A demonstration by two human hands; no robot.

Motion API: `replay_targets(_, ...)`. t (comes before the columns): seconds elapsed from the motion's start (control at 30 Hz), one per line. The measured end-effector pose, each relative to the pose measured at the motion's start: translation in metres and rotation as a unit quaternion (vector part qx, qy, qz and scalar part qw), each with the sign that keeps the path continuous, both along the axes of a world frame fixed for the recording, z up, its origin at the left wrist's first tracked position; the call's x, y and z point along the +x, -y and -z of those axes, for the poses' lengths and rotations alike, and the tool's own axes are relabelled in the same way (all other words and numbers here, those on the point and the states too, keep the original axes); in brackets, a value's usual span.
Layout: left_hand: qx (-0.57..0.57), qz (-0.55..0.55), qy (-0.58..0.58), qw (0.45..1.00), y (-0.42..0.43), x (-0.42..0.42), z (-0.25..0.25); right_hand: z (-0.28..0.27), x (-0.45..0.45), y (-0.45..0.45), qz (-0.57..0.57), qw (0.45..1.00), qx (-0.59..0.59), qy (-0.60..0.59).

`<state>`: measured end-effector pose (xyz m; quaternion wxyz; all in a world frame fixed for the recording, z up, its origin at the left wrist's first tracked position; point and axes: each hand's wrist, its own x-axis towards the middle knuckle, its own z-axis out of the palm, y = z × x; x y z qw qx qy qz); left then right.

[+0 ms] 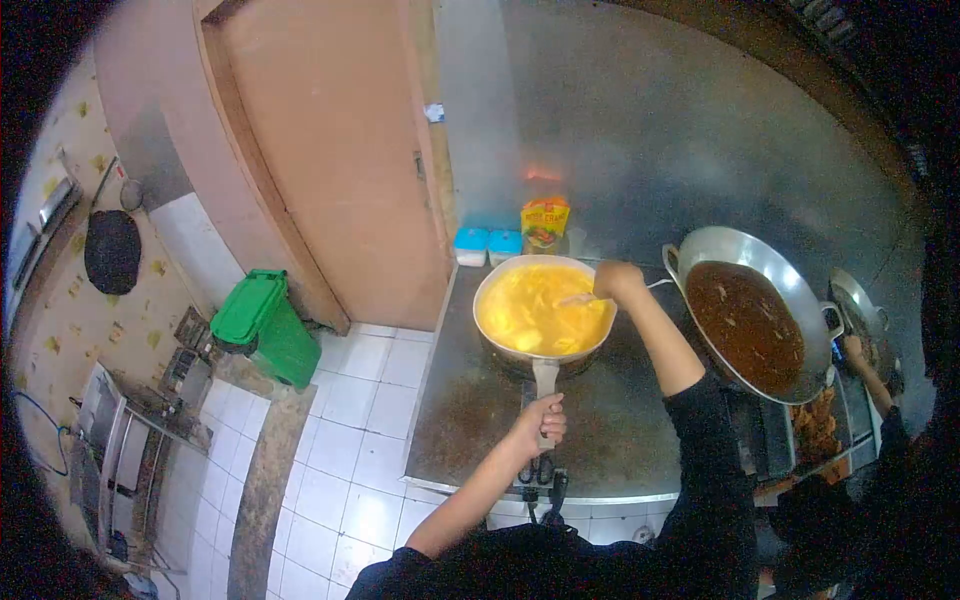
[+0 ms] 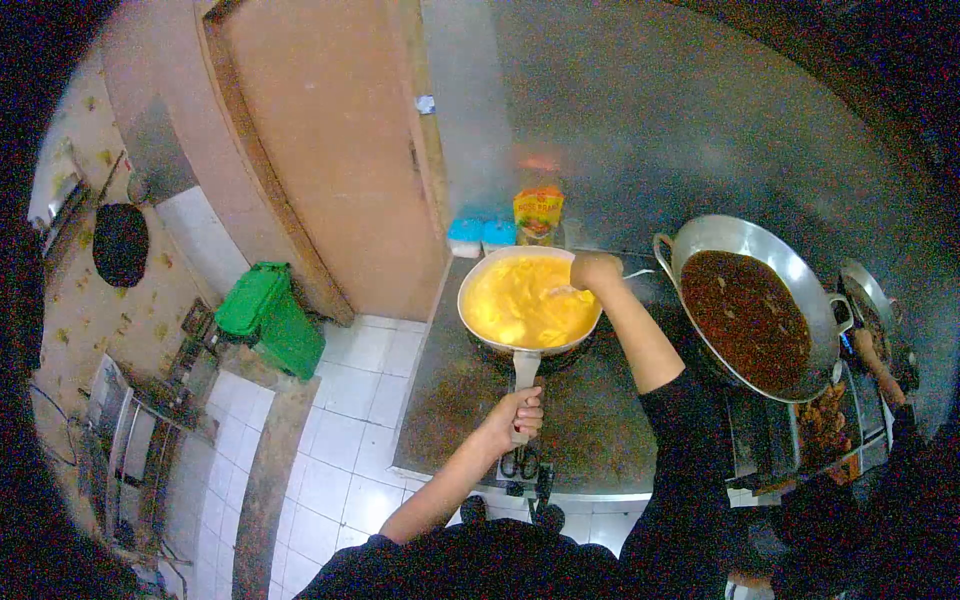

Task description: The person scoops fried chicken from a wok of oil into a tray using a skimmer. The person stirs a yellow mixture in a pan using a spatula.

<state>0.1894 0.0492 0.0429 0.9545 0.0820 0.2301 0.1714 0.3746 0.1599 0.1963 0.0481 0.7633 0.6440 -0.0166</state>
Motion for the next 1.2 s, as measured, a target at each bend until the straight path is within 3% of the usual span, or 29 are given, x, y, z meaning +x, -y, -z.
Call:
replay_targets(0.23, 0.008, 0.001, -0.012, 1.000, -0.001, -0.001, -0.003, 0.002, 0.000, -0.022, 0.028, 0.997, 0.037, -0.061)
replay_targets(0.33, 0.005, 0.006, 0.028, 1.000, -0.002, 0.001, 0.001, -0.036, -0.007, 0.002, 0.000, 0.993, 0.091, -0.070)
replay_targets(0.4, -0.002, -0.007, -0.007, 1.000, -0.001, 0.001, 0.000, -0.073, -0.015, 0.019, -0.015, 0.998, -0.035, -0.053)
replay_targets(0.57, -0.028, 0.008, 0.018, 0.999, -0.004, 0.000, 0.005, -0.103, -0.027, 0.055, -0.045, 0.989, -0.143, -0.011)
replay_targets(0.87, -0.031, -0.004, 0.013, 0.999, 0.000, 0.000, -0.003, -0.053, -0.068, 0.053, -0.070, 0.970, -0.233, -0.012)
replay_targets(0.93, -0.030, -0.014, -0.002, 0.999, 0.001, 0.000, -0.006, -0.031, -0.072, 0.040, -0.137, 0.979, -0.151, -0.003)
replay_targets(1.0, -0.011, -0.021, -0.017, 1.000, 0.002, 0.000, -0.007, -0.034, -0.088, 0.041, -0.109, 0.980, -0.166, -0.020)
replay_targets(1.07, -0.010, -0.024, -0.028, 0.999, 0.003, 0.000, -0.008, -0.023, -0.097, 0.035, -0.091, 0.992, -0.087, -0.012)
replay_targets(1.2, -0.009, -0.039, -0.051, 0.998, 0.005, 0.000, -0.011, -0.026, -0.114, 0.025, -0.071, 0.990, -0.120, -0.019)
